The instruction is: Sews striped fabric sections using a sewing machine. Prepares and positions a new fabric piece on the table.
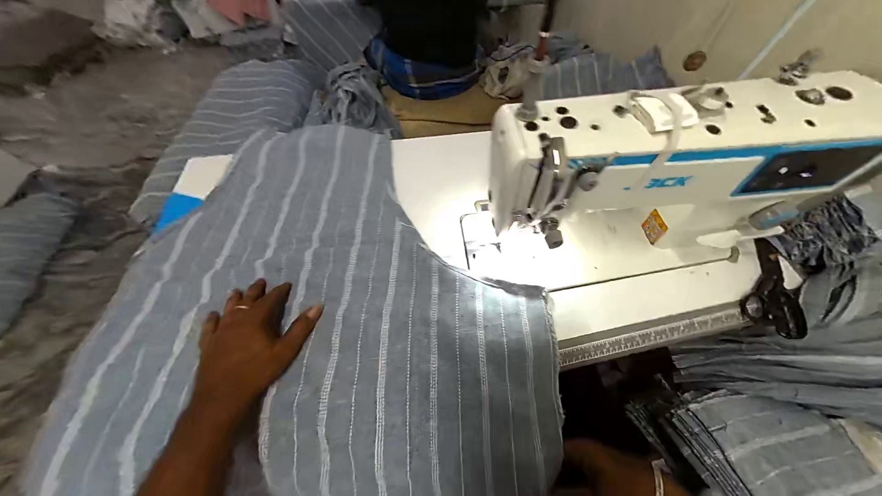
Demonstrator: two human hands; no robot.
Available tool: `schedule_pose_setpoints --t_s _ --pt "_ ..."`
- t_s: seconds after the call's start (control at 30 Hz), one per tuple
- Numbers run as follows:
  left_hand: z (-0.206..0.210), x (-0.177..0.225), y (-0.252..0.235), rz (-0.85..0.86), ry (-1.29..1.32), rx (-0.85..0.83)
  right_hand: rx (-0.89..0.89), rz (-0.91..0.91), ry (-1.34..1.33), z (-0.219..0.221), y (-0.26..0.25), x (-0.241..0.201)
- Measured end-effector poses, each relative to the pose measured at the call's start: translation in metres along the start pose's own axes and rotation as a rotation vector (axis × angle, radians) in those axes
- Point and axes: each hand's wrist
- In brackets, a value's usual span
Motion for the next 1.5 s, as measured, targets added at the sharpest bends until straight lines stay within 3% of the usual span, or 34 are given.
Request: schedule_pose_setpoints --t_s 0.1,0.2,0.27,0.33,0.43,0.57,0.67,0.77,0.87,0.97,1.17,1.3,1.4,1.5 --pt "-0.003 0.037 -0.008 0.077 0.043 0.045 0.440 -0.052 -0.023 -0.019 -0.029 -0.020" --pt "-0.013 0.163 -0.019 0.264 0.105 -0.154 0.827 0.009 0.187 -0.022 -0.060 -0.043" --pt "-0.001 0.256 -0.024 0.409 0.085 -0.405 0.929 0.034 0.419 -0.019 -0.067 -0.053" --pt "0.014 0.324 -0.036 0.375 0.082 -0.615 0.929 0.072 0.647 -0.017 -0.068 -0.059" --pt "0.013 0.365 -0.060 0.248 0.053 -0.741 0.861 0.138 0.864 -0.015 -0.064 -0.058" --pt "0.013 0.358 -0.076 0.153 0.120 -0.881 0.672 0.216 0.918 -0.020 -0.059 -0.061" --pt "0.018 0.341 -0.080 0.522 -0.029 -0.781 0.503 0.200 0.938 -0.030 -0.052 -0.068" --pt "0.032 0.320 -0.083 0.826 0.009 -0.582 0.314 0.273 0.913 -0.050 -0.047 -0.091" --pt "0.034 0.318 -0.085 0.978 0.035 -0.615 0.513 0.094 0.924 -0.067 -0.058 -0.092" --pt "0.022 0.330 -0.081 1.118 -0.140 -0.667 0.789 -0.090 0.794 -0.074 -0.082 -0.084" --pt "0.021 0.298 -0.083 1.371 -0.227 -0.406 0.912 -0.025 0.706 -0.052 -0.092 -0.079" --pt "0.041 0.269 -0.063 1.264 -0.086 -0.141 0.982 -0.176 0.848 -0.034 -0.100 -0.070" --pt "0.059 0.258 -0.027 0.892 -0.043 0.030 0.940 -0.188 0.911 -0.034 -0.099 -0.068" --pt "0.071 0.258 0.006 0.485 -0.038 -0.062 0.891 -0.157 0.952 -0.038 -0.098 -0.073"
Point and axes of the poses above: each hand's wrist, its own y-axis away from the middle knuckle, its own z-axis out of the palm, x = y × z, and after that the axes turned 1 degree about y, right-handed
